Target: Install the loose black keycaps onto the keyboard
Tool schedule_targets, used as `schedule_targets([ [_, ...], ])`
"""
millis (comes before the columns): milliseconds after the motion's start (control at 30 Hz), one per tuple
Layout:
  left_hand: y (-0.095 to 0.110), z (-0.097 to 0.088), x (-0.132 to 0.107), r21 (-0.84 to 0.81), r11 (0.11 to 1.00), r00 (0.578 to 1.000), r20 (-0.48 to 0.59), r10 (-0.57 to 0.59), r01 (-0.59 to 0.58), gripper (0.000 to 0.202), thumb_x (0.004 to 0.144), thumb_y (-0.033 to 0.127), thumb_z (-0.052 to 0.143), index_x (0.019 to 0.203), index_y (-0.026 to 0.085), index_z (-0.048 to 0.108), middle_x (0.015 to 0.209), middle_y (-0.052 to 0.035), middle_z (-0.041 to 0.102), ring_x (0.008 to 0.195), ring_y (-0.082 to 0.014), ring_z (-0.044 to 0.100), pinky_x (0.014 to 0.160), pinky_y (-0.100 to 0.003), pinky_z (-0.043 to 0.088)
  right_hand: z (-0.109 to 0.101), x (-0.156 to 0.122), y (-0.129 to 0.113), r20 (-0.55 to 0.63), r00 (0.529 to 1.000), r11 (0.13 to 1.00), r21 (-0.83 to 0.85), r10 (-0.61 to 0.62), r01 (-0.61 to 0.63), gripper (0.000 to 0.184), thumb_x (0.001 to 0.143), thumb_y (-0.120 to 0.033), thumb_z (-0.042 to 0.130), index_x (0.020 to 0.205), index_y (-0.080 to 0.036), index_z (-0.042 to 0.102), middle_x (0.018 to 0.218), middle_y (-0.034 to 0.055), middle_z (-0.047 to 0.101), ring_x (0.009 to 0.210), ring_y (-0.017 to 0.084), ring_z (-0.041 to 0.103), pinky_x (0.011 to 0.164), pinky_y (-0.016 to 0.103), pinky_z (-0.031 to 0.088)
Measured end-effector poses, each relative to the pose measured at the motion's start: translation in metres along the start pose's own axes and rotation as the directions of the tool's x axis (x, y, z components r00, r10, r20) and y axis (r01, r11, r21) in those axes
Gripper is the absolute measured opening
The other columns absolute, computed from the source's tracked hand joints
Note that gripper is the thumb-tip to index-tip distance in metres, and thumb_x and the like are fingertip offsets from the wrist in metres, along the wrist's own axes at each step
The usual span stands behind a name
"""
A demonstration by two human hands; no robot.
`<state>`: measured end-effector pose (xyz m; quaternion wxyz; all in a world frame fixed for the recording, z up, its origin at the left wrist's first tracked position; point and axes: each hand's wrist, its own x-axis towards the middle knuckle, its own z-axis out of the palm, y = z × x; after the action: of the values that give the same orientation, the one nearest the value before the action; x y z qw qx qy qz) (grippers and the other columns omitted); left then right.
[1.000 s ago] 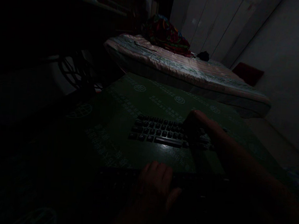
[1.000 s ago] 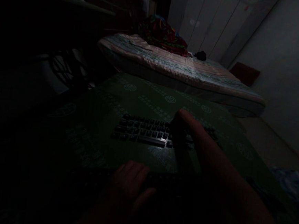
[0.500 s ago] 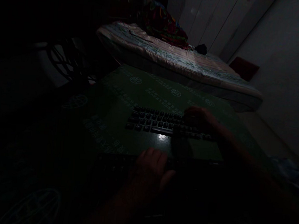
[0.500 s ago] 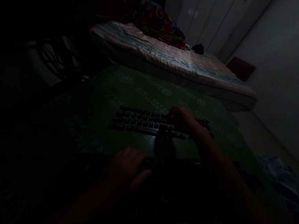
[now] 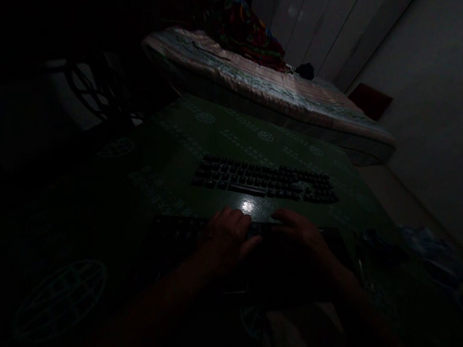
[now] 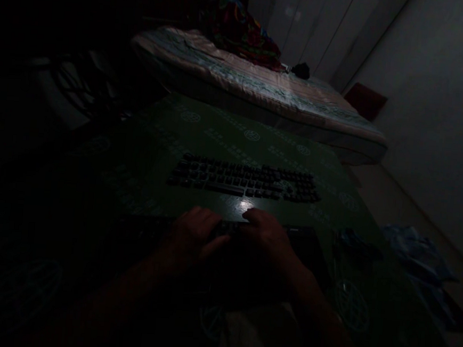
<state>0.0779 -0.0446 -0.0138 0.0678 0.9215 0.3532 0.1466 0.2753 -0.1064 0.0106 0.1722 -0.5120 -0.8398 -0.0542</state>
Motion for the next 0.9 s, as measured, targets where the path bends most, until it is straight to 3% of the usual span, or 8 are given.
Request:
schedule_targets([
  [133,-0.001,0.003,0.000,-0.001,1.000,1.000,-0.010,0.005,-0.005,0.025,0.085,0.042,0.054,0.086,0.017,0.055,0.088,-0.0062,0.060,0.084,-0.0235,0.052,0.072,-0.036,0.040,0.010,0.002,-0.001,0.014,0.998,0.995,-0.083,-0.060,0.061,0.012,0.083,-0.015,0.057,0.084,-0.018,0.069,0.095,0.0096,0.065,0.086,0.021,0.060,0.073,0.032,0.050],
  [333,0.000,0.004,0.000,-0.001,1.000,1.000,-0.022,0.003,-0.003,0.025,0.085,0.042,0.054,0.088,0.018,0.055,0.089,-0.0059,0.060,0.085,-0.0234,0.052,0.072,-0.036,0.039,0.013,0.002,-0.007,0.120,0.993,0.998,-0.061,-0.002,0.009,0.015,0.085,-0.016,0.055,0.077,-0.016,0.066,0.083,0.0066,0.061,0.080,0.018,0.055,0.068,0.029,0.045],
  [633,-0.001,0.003,0.000,0.001,1.000,0.999,-0.033,0.011,-0.011,0.024,0.084,0.042,0.055,0.085,0.018,0.055,0.087,-0.0054,0.059,0.084,-0.0227,0.051,0.071,-0.035,0.040,0.011,0.004,-0.013,0.116,0.993,0.997,-0.078,-0.020,0.029,0.014,0.086,-0.016,0.055,0.077,-0.015,0.066,0.083,0.0074,0.059,0.084,0.019,0.052,0.074,0.031,0.043],
  [767,0.000,0.002,0.002,-0.009,1.000,1.000,-0.004,-0.004,0.003,0.024,0.083,0.041,0.057,0.085,0.017,0.055,0.087,-0.0056,0.060,0.084,-0.0230,0.052,0.071,-0.034,0.040,0.010,0.004,-0.014,0.138,0.990,0.997,-0.079,-0.003,0.014,0.012,0.084,-0.014,0.058,0.074,-0.015,0.065,0.080,0.0066,0.058,0.078,0.018,0.052,0.068,0.030,0.043],
  [900,0.002,0.000,0.002,0.007,1.000,1.000,-0.001,-0.026,0.026,0.025,0.083,0.042,0.057,0.084,0.017,0.056,0.087,-0.0059,0.060,0.084,-0.0233,0.052,0.071,-0.035,0.040,0.012,0.005,-0.013,0.151,0.989,0.997,-0.076,-0.003,0.014,0.010,0.084,-0.015,0.058,0.078,-0.015,0.065,0.084,0.0070,0.059,0.084,0.019,0.052,0.070,0.030,0.044],
])
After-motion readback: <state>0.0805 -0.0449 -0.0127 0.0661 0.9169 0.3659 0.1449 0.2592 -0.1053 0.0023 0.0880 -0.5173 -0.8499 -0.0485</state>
